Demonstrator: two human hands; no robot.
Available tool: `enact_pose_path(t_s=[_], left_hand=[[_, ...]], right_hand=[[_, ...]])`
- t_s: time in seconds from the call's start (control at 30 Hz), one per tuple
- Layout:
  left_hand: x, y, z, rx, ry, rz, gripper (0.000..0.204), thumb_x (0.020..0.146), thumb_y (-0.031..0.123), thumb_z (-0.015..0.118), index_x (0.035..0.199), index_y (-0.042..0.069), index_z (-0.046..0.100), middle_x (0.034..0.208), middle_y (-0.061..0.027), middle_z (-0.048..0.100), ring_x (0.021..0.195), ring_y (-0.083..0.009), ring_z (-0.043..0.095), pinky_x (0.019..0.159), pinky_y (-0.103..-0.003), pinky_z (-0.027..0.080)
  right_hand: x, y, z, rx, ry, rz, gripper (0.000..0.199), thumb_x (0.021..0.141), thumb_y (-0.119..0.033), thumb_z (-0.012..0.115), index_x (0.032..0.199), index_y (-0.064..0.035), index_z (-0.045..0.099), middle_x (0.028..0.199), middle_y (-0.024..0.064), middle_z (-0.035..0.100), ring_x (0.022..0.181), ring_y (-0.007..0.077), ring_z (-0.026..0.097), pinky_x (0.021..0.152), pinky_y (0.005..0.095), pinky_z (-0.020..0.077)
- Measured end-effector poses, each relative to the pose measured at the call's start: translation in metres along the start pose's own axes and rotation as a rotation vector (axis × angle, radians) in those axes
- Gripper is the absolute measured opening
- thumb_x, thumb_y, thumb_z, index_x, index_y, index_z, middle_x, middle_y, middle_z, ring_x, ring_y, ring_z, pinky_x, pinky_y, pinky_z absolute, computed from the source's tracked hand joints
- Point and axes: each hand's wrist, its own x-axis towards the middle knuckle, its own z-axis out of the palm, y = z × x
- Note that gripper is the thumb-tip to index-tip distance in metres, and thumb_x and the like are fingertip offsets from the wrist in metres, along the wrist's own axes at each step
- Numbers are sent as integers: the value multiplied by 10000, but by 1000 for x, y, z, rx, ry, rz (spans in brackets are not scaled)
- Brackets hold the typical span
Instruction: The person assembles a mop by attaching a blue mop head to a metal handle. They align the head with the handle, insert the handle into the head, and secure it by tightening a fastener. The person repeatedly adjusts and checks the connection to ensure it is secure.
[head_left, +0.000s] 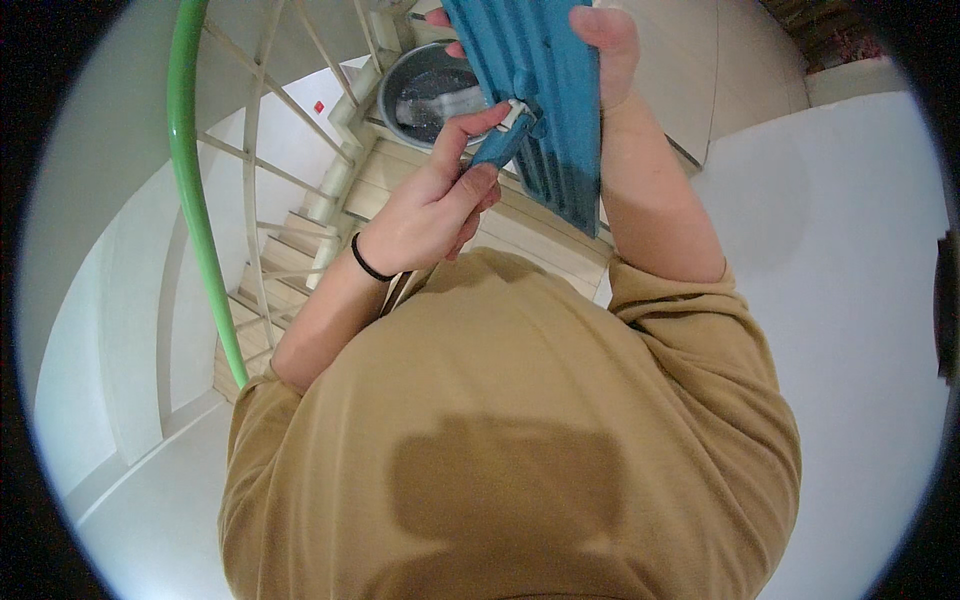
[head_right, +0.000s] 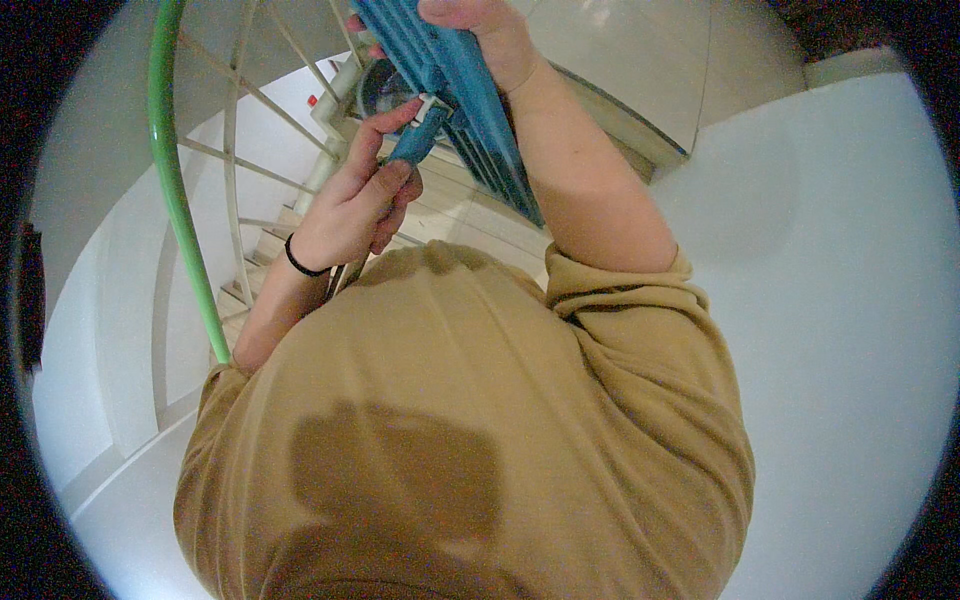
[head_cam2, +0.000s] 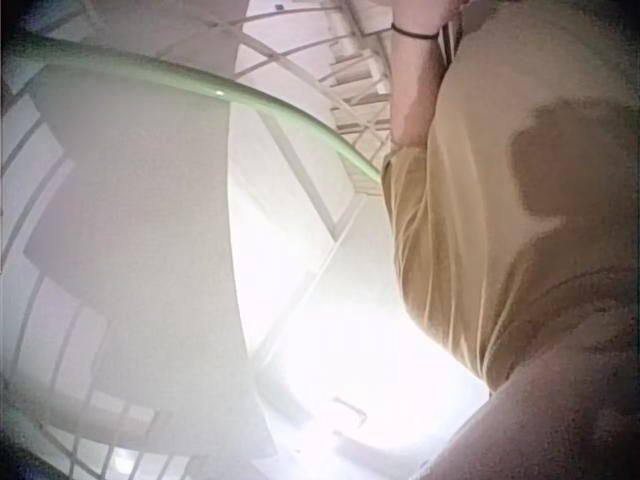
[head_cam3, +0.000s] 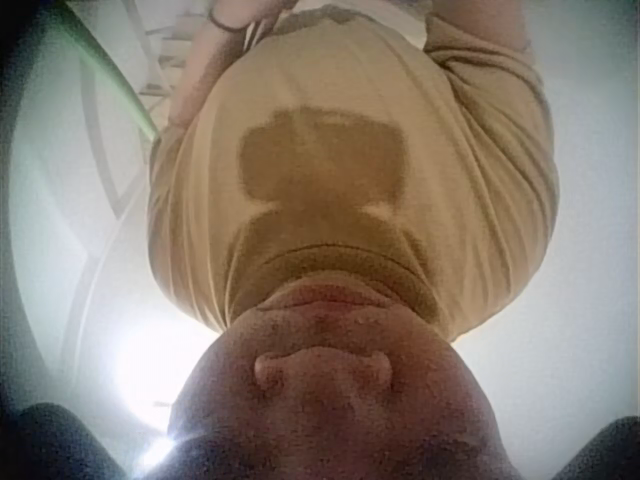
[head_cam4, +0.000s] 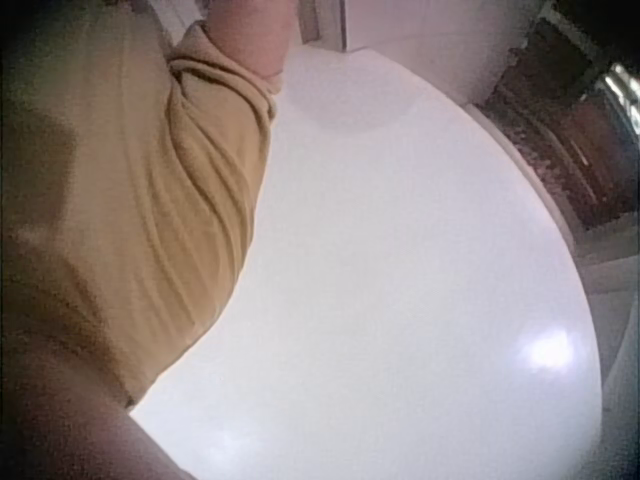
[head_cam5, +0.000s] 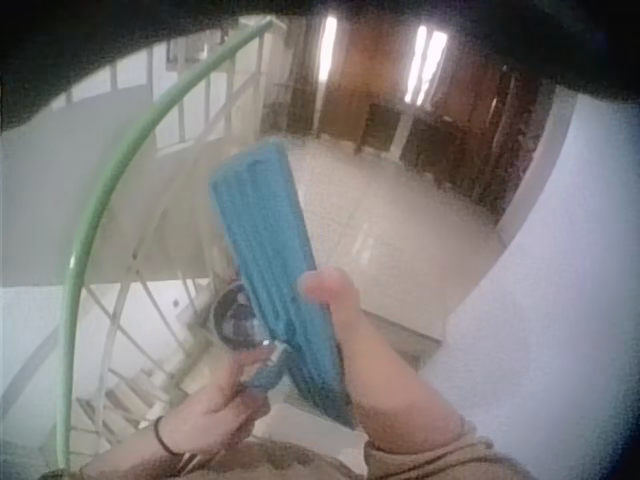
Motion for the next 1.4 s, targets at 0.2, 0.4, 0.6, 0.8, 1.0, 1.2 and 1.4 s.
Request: enact_pose_path(t_s=[0.2, 0.4, 0.6, 0.8, 1.0, 1.2, 1.4], left_hand=[[-3, 2, 5, 66, 0, -11, 444, 937, 150, 369, 1356, 187, 227, 743, -26, 463, 437, -48, 397, 375, -193, 365], [-3, -2, 16, 635, 190, 273, 403, 900, 113, 418, 1290, 100, 318, 758, -161, 575, 531, -278, 559, 490, -385, 449], [-4, -1, 22, 908, 326, 387, 384, 856, 116, 483, 1231, 84, 404, 590, -208, 540, 584, -372, 568, 529, -456, 440], [-2, -7, 20, 906, 335, 423, 380, 854, 123, 491, 1225, 97, 410, 591, -198, 544, 575, -374, 565, 529, -455, 440], [2, -12, 20, 889, 283, 368, 390, 864, 131, 483, 1240, 96, 390, 630, -203, 559, 609, -370, 573, 563, -450, 450], [8, -13, 21, 612, 152, 164, 380, 894, 149, 438, 1264, 91, 372, 660, -153, 555, 569, -277, 576, 520, -362, 455], [9, -17, 18, 225, 68, -47, 408, 930, 177, 359, 1329, 112, 303, 736, -27, 494, 514, -75, 449, 446, -227, 411]], right_hand=[[0, -5, 6, -56, -49, -14, 769, 648, -314, 606, 1285, 39, 358, 1145, 164, 505, 1000, 235, 531, 845, 299, 455], [0, -2, 5, -171, 33, 11, 762, 639, -288, 614, 1281, 34, 359, 1132, 153, 506, 987, 229, 534, 838, 291, 460], [-5, 1, 0, -157, 42, 28, 758, 638, -298, 613, 1280, 22, 369, 1131, 144, 511, 981, 223, 537, 821, 295, 471], [-4, 3, -9, -158, 38, 91, 728, 648, -261, 602, 1282, 13, 375, 1132, 135, 517, 958, 208, 534, 848, 291, 441], [3, 6, -7, -259, 57, 113, 663, 703, -173, 551, 1309, 10, 356, 1095, 111, 537, 915, 168, 533, 817, 257, 434], [10, 8, -16, -387, 103, 258, 533, 795, -174, 495, 1286, 0, 382, 1019, 79, 565, 852, 143, 542, 750, 248, 446], [6, 2, 12, -786, 110, 273, 675, 749, -390, 574, 1302, -34, 425, 1210, 123, 491, 1102, 179, 471, 908, 330, 388]])
